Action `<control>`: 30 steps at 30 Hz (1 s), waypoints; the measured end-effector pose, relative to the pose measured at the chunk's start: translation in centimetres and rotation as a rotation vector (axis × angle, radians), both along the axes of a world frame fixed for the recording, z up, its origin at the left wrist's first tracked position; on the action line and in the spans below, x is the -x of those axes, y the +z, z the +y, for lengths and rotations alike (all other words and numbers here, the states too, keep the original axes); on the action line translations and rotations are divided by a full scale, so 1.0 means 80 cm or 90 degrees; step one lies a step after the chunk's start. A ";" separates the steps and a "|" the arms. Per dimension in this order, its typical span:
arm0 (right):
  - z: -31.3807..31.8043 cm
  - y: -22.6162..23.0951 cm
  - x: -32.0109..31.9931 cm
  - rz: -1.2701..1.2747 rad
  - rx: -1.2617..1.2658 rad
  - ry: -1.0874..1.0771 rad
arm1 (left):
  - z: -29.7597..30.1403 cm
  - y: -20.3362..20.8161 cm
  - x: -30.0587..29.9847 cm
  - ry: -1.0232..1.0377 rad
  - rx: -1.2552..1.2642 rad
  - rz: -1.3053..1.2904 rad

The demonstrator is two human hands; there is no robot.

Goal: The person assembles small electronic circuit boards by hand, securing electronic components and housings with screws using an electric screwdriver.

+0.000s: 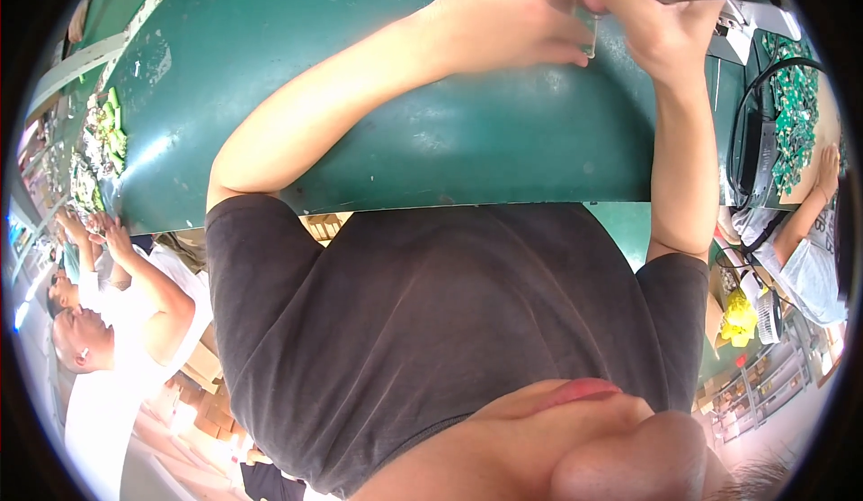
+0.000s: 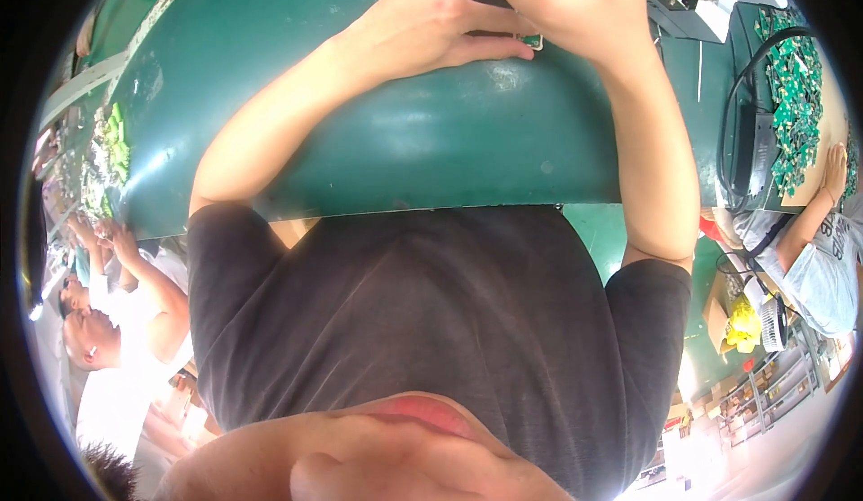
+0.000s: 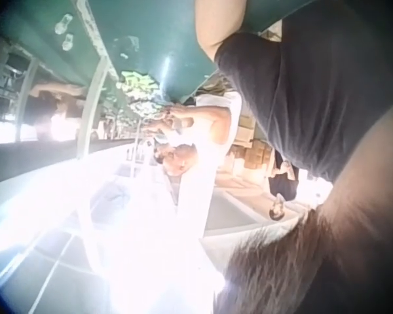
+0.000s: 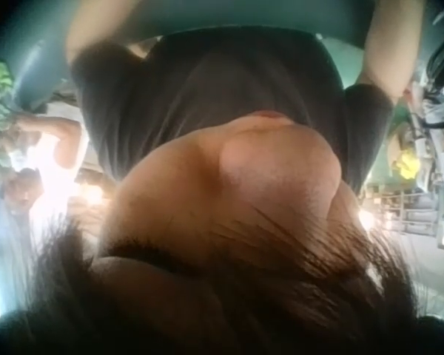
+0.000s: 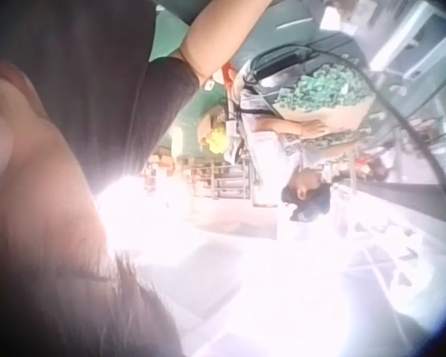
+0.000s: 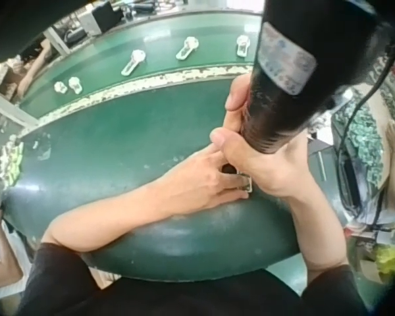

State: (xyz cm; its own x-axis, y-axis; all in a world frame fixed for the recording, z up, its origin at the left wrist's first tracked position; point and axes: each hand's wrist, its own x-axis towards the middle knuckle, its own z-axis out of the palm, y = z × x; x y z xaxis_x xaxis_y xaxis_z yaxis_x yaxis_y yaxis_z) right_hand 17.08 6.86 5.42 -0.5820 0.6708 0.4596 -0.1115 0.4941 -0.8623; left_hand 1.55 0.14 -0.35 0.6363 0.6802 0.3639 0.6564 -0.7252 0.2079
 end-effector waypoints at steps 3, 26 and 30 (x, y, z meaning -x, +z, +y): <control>-0.004 -0.008 0.001 0.032 0.001 -0.049 | -0.002 0.017 -0.004 -0.005 0.036 -0.074; -0.012 -0.042 -0.013 0.131 -0.143 0.159 | -0.005 0.029 0.023 0.068 -0.043 0.247; -0.026 -0.044 -0.007 0.094 -0.150 0.180 | -0.009 -0.031 0.028 0.029 0.036 -0.286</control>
